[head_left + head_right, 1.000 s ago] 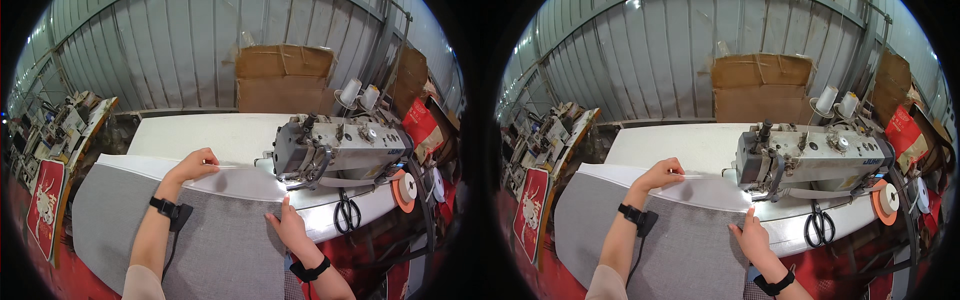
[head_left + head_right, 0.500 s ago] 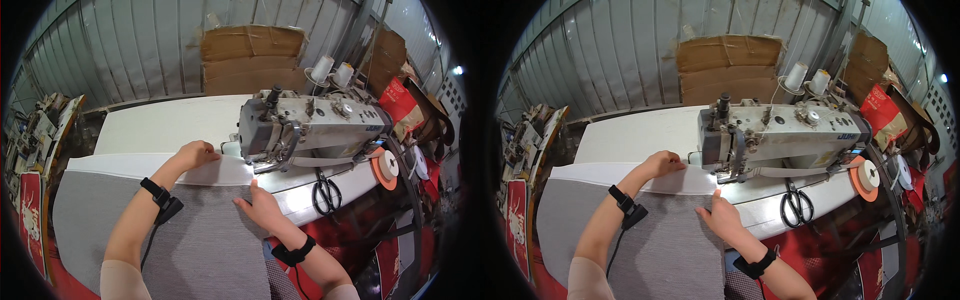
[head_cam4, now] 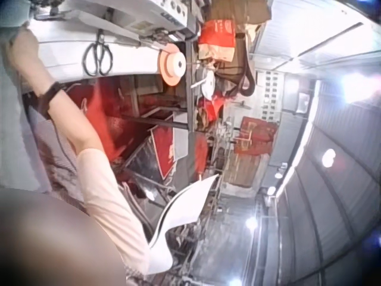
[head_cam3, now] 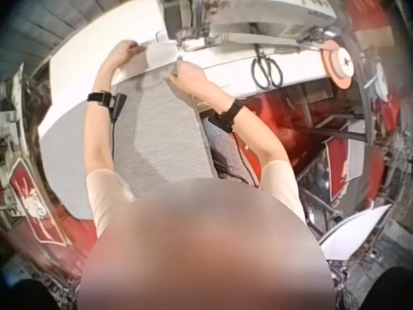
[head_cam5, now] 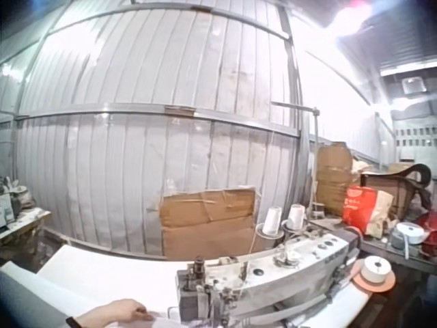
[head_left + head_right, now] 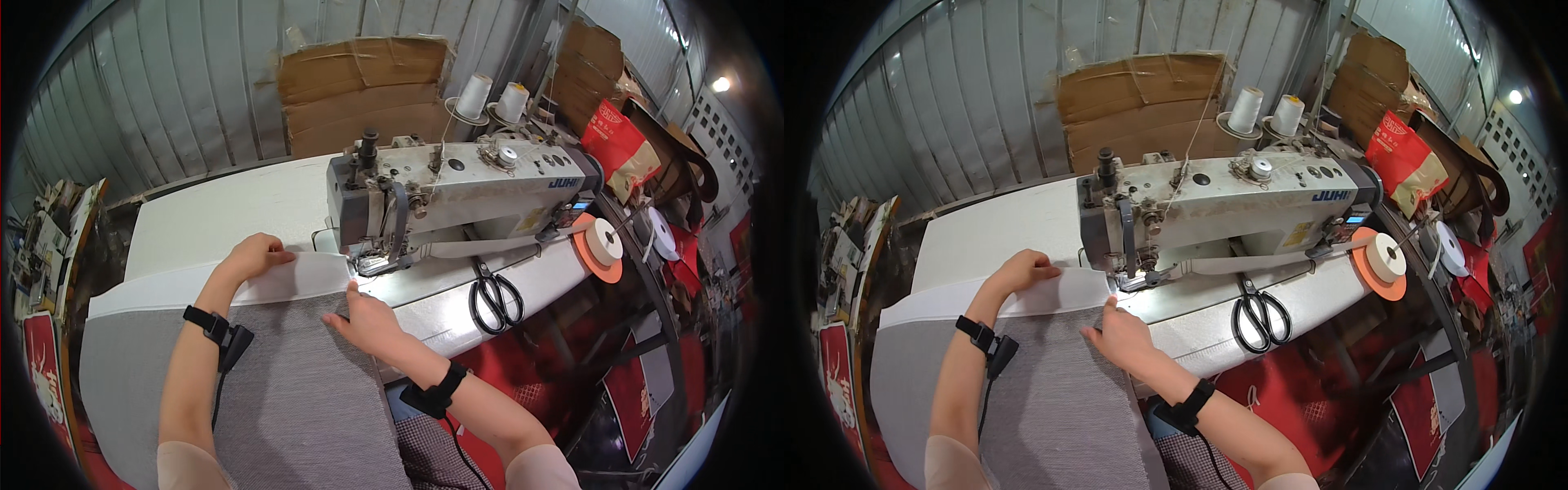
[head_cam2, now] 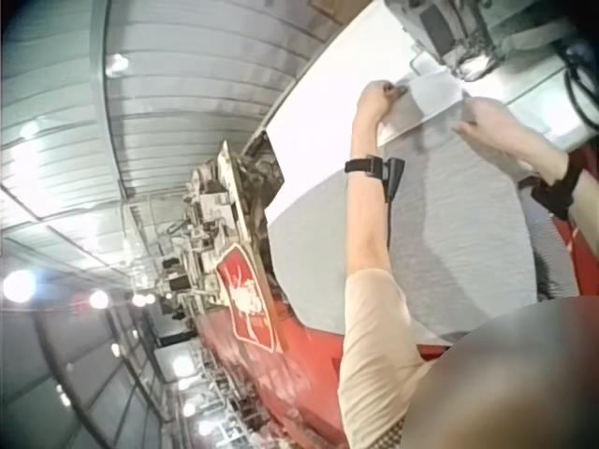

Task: Measuring and cutting fabric at a sewing workstation.

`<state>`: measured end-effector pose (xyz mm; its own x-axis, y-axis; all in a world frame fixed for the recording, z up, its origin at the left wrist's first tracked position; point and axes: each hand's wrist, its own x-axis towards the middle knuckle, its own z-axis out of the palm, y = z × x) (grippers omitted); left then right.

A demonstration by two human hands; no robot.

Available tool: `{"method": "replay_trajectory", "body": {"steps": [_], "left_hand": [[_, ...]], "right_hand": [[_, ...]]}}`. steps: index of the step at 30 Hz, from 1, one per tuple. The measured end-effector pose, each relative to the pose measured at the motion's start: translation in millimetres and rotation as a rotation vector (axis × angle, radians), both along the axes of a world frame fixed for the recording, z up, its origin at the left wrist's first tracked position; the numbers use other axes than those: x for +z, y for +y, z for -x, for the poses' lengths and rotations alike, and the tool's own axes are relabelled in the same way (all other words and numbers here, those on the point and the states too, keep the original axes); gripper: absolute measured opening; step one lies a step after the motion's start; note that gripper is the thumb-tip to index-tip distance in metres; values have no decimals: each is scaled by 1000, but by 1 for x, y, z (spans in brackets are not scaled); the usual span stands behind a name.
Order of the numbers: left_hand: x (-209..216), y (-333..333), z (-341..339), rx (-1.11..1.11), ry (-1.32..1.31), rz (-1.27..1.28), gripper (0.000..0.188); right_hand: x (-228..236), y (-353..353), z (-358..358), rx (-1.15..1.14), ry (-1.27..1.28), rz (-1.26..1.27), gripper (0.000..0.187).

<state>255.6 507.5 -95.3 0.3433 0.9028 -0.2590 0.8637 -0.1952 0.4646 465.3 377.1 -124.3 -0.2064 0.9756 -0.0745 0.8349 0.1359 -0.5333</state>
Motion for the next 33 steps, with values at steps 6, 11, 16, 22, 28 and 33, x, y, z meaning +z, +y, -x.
{"method": "replay_trajectory", "body": {"steps": [6, 11, 16, 22, 28, 33], "left_hand": [[4, -11, 0, 95, 18, -90, 36], [16, -30, 0, 155, 14, -57, 34], [11, -50, 4, 68, -104, -370, 29], [27, -69, 0, 14, -105, -359, 29], [29, -74, -3, -3, -27, -196, 33], [25, -87, 0, -38, 3, -219, 35]], "right_hand": [[2, -1, 1, -1, 1, -7, 82], [-2, -10, -20, 35, 132, -50, 73], [9, -45, -117, -280, 61, -362, 33], [10, -78, -203, -545, -395, -290, 32], [8, -87, -216, -451, -253, -148, 35], [21, -123, -202, -393, 372, 277, 33]]}}
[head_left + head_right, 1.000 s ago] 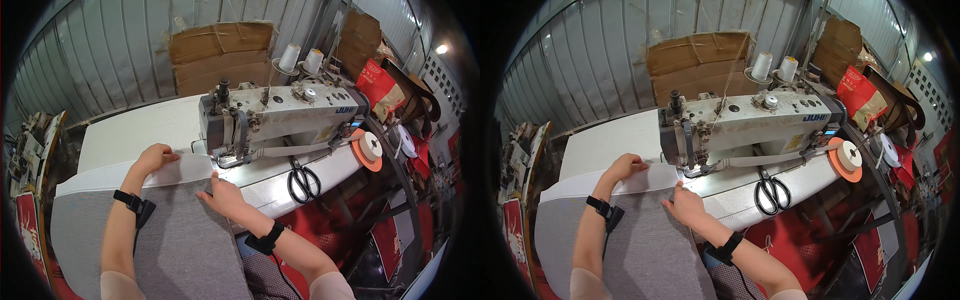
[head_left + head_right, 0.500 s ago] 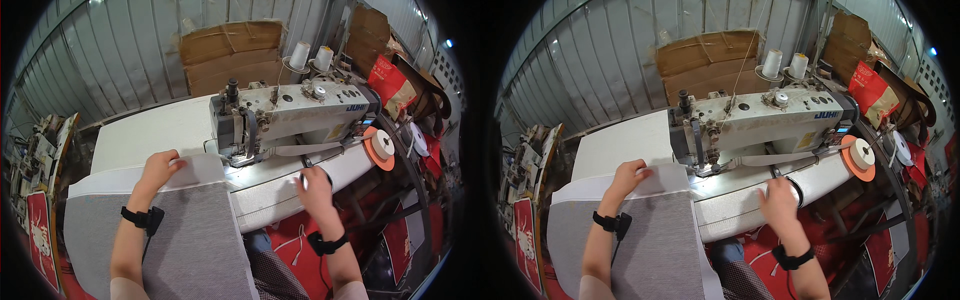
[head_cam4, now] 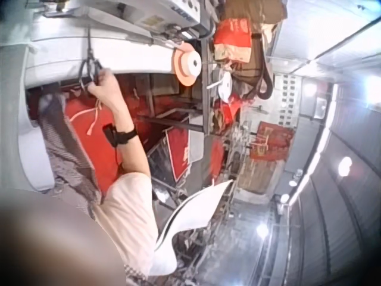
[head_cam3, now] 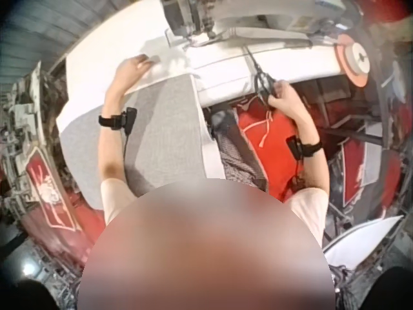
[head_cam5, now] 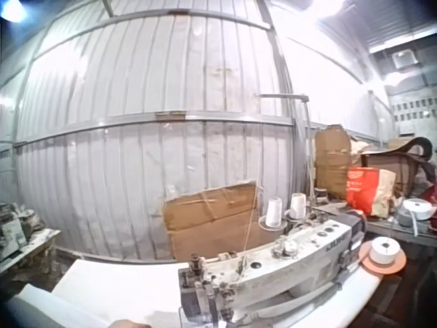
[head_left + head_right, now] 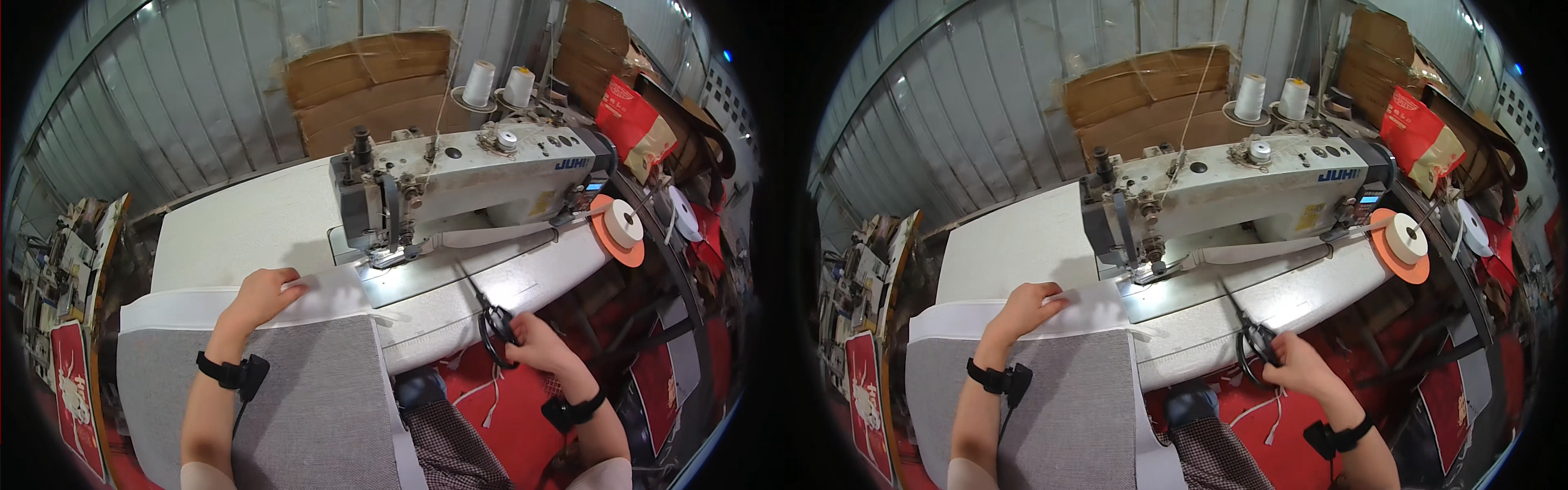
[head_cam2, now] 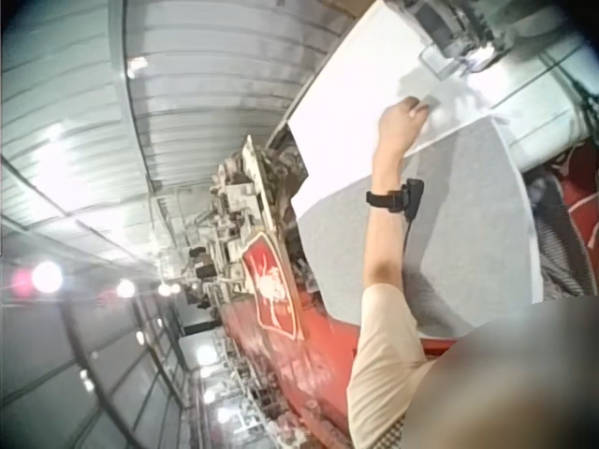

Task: Measuring and cutting fabric at a sewing workstation.

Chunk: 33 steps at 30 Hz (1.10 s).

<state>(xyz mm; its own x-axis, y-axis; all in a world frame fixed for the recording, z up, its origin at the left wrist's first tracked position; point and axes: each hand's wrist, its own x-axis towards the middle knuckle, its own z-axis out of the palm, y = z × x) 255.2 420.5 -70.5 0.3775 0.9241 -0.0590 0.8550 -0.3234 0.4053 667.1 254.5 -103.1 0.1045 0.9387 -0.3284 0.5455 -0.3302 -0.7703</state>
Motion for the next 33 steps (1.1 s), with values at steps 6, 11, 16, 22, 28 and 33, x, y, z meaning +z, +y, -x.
{"method": "replay_trajectory", "body": {"steps": [6, 11, 16, 22, 28, 33], "left_hand": [[-4, -3, -2, -1, -92, -51, 32], [-6, -2, 0, -8, -169, -1, 32], [-8, -1, 2, -2, -206, 17, 31], [-13, 3, 6, 14, -267, 77, 32], [-15, 6, 7, 9, -279, 86, 30], [-13, 6, 6, 24, -252, 115, 33]], "right_hand": [[22, -9, 69, 139, 745, 307, 39], [-1, 25, 95, 262, 926, 355, 64], [3, 54, 95, 287, 775, 517, 71], [7, 77, 114, 306, 746, 526, 75], [7, 88, 131, 267, 747, 492, 84], [-2, 95, 132, 295, 732, 459, 78]]}}
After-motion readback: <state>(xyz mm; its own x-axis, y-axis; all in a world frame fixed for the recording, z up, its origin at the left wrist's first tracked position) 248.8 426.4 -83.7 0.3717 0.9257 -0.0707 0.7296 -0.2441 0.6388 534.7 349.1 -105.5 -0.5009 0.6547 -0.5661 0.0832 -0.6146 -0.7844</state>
